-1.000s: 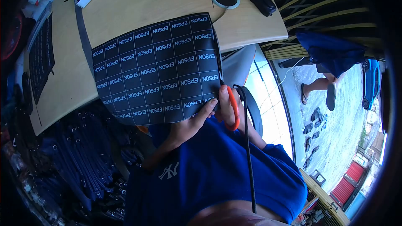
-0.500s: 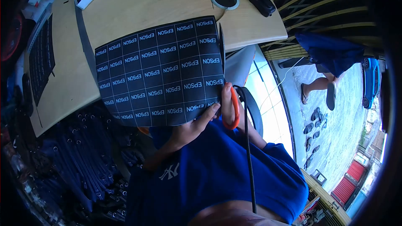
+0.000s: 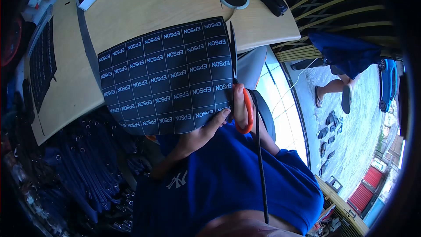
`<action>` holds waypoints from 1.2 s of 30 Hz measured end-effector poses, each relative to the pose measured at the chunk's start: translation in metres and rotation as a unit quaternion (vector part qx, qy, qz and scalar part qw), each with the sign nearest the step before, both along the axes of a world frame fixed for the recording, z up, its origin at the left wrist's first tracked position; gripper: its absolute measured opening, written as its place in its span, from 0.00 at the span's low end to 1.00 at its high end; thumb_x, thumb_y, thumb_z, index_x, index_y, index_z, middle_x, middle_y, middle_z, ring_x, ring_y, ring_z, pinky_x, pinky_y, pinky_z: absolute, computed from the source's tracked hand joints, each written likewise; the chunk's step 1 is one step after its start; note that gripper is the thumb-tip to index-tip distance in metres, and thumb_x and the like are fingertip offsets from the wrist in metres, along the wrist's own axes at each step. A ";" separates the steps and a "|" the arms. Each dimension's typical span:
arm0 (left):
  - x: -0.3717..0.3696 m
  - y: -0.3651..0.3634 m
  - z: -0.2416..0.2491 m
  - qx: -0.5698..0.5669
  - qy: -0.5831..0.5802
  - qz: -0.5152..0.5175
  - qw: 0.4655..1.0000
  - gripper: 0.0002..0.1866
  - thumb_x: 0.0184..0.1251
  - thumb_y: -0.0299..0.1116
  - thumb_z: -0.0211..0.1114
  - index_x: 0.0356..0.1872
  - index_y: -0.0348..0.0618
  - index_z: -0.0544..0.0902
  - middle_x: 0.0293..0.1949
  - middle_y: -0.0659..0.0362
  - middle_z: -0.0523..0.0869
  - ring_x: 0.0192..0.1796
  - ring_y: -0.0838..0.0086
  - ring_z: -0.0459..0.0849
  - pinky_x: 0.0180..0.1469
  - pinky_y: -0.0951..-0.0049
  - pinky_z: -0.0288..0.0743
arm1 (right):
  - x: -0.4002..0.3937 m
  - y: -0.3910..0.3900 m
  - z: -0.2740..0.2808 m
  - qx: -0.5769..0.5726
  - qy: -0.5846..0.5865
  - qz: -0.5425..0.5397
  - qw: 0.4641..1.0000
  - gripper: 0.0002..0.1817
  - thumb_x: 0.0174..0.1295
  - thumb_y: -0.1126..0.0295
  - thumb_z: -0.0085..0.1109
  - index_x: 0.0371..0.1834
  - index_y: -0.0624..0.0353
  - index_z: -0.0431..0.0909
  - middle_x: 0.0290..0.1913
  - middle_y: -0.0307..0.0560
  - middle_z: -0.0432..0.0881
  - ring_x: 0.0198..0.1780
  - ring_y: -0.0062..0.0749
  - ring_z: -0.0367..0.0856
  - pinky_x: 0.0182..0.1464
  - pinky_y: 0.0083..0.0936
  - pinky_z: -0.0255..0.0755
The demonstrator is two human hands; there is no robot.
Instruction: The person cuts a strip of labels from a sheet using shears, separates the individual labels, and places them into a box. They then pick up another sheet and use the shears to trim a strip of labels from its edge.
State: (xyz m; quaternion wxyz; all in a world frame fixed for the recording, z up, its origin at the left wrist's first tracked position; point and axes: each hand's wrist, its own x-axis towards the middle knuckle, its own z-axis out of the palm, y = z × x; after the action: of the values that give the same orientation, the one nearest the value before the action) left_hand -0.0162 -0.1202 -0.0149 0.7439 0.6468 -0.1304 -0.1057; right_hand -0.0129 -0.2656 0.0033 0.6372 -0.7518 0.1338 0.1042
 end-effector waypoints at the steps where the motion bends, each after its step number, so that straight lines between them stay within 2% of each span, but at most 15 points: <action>1: 0.000 0.000 -0.002 0.008 0.002 0.009 1.000 0.09 0.59 0.27 0.65 0.38 0.34 0.79 0.27 0.57 0.83 0.27 0.78 0.84 0.28 0.84 0.77 | -0.001 -0.002 -0.001 -0.007 0.057 0.018 0.998 0.34 0.67 0.44 0.25 0.27 0.65 0.70 0.15 0.43 0.71 0.16 0.26 0.71 0.20 0.21 0.63; 2: 0.001 -0.001 -0.002 0.008 0.001 0.008 1.000 0.09 0.59 0.27 0.65 0.38 0.34 0.79 0.27 0.57 0.83 0.27 0.78 0.84 0.28 0.84 0.77 | -0.002 -0.004 -0.001 -0.014 0.114 0.036 0.993 0.35 0.67 0.42 0.22 0.30 0.64 0.71 0.18 0.45 0.73 0.18 0.27 0.72 0.22 0.22 0.66; 3: 0.001 -0.002 -0.002 0.007 0.012 0.019 1.000 0.08 0.59 0.27 0.65 0.37 0.34 0.79 0.27 0.57 0.83 0.27 0.78 0.84 0.27 0.84 0.77 | -0.004 -0.005 -0.001 -0.014 0.114 0.036 0.993 0.35 0.67 0.42 0.22 0.30 0.64 0.71 0.18 0.45 0.73 0.18 0.27 0.72 0.22 0.22 0.66; 5: 0.004 -0.002 -0.004 0.007 0.022 0.030 0.999 0.08 0.59 0.27 0.65 0.37 0.34 0.79 0.27 0.57 0.84 0.26 0.78 0.84 0.27 0.84 0.77 | -0.006 -0.006 -0.002 -0.026 0.015 0.067 0.997 0.38 0.65 0.39 0.20 0.26 0.63 0.71 0.12 0.44 0.72 0.12 0.28 0.71 0.16 0.21 0.63; 9: 0.006 -0.002 -0.007 0.041 -0.002 0.036 0.999 0.09 0.59 0.27 0.65 0.37 0.34 0.80 0.28 0.57 0.84 0.27 0.78 0.84 0.27 0.84 0.77 | -0.013 -0.005 -0.006 -0.038 0.017 0.056 0.998 0.39 0.64 0.38 0.20 0.22 0.63 0.70 0.12 0.43 0.71 0.14 0.26 0.72 0.17 0.19 0.63; 15: 0.006 0.000 -0.006 0.053 -0.040 0.030 0.997 0.10 0.58 0.28 0.65 0.39 0.34 0.80 0.29 0.58 0.84 0.29 0.78 0.84 0.29 0.83 0.77 | -0.010 0.002 -0.003 -0.019 0.031 0.043 0.998 0.38 0.63 0.36 0.22 0.28 0.63 0.69 0.14 0.43 0.71 0.15 0.25 0.72 0.18 0.19 0.63; 17: 0.006 0.001 -0.005 0.067 -0.058 0.017 0.996 0.10 0.59 0.28 0.65 0.39 0.34 0.80 0.29 0.58 0.84 0.29 0.78 0.84 0.29 0.83 0.77 | -0.007 0.005 0.001 -0.007 0.029 -0.006 1.000 0.31 0.68 0.47 0.31 0.26 0.66 0.70 0.17 0.46 0.68 0.21 0.30 0.70 0.27 0.25 0.65; 19: 0.004 0.003 -0.003 0.002 -0.019 -0.023 1.000 0.09 0.59 0.27 0.65 0.39 0.34 0.79 0.29 0.58 0.83 0.29 0.77 0.84 0.29 0.83 0.77 | -0.002 0.007 0.011 -0.019 0.025 -0.006 0.999 0.31 0.68 0.46 0.31 0.27 0.67 0.70 0.17 0.46 0.69 0.22 0.29 0.71 0.27 0.25 0.65; 21: 0.003 0.005 -0.006 -0.015 -0.007 -0.027 0.999 0.09 0.58 0.26 0.65 0.38 0.34 0.79 0.29 0.57 0.83 0.29 0.77 0.84 0.29 0.83 0.77 | 0.001 0.006 0.012 -0.030 0.021 -0.005 0.999 0.32 0.67 0.45 0.31 0.27 0.67 0.70 0.17 0.46 0.69 0.23 0.28 0.72 0.27 0.25 0.66; 25: 0.003 0.010 -0.004 -0.014 0.041 -0.032 0.999 0.08 0.58 0.25 0.65 0.38 0.34 0.79 0.29 0.56 0.83 0.29 0.77 0.84 0.28 0.84 0.78 | 0.003 0.004 0.007 -0.005 0.043 0.022 0.999 0.34 0.66 0.42 0.30 0.27 0.68 0.69 0.16 0.46 0.71 0.20 0.27 0.73 0.24 0.23 0.65; 30: 0.001 0.009 -0.007 -0.010 0.027 -0.016 0.999 0.09 0.58 0.26 0.65 0.38 0.34 0.79 0.29 0.56 0.83 0.29 0.77 0.84 0.28 0.83 0.78 | 0.003 0.005 0.009 0.018 0.083 0.024 0.996 0.36 0.65 0.40 0.29 0.26 0.67 0.69 0.14 0.44 0.70 0.15 0.25 0.71 0.19 0.22 0.65; 36: 0.003 0.006 -0.012 -0.040 0.021 -0.050 0.998 0.10 0.60 0.27 0.63 0.40 0.34 0.77 0.31 0.56 0.83 0.30 0.77 0.84 0.29 0.83 0.78 | 0.001 0.011 0.002 0.036 0.068 -0.021 0.997 0.37 0.64 0.39 0.28 0.26 0.68 0.70 0.14 0.45 0.72 0.15 0.27 0.74 0.17 0.19 0.67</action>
State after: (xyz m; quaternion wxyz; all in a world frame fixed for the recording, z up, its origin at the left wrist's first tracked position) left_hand -0.0133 -0.1145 -0.0264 0.7658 0.6067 -0.1508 -0.1507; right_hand -0.0114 -0.2543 0.0048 0.6552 -0.7166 0.1886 0.1468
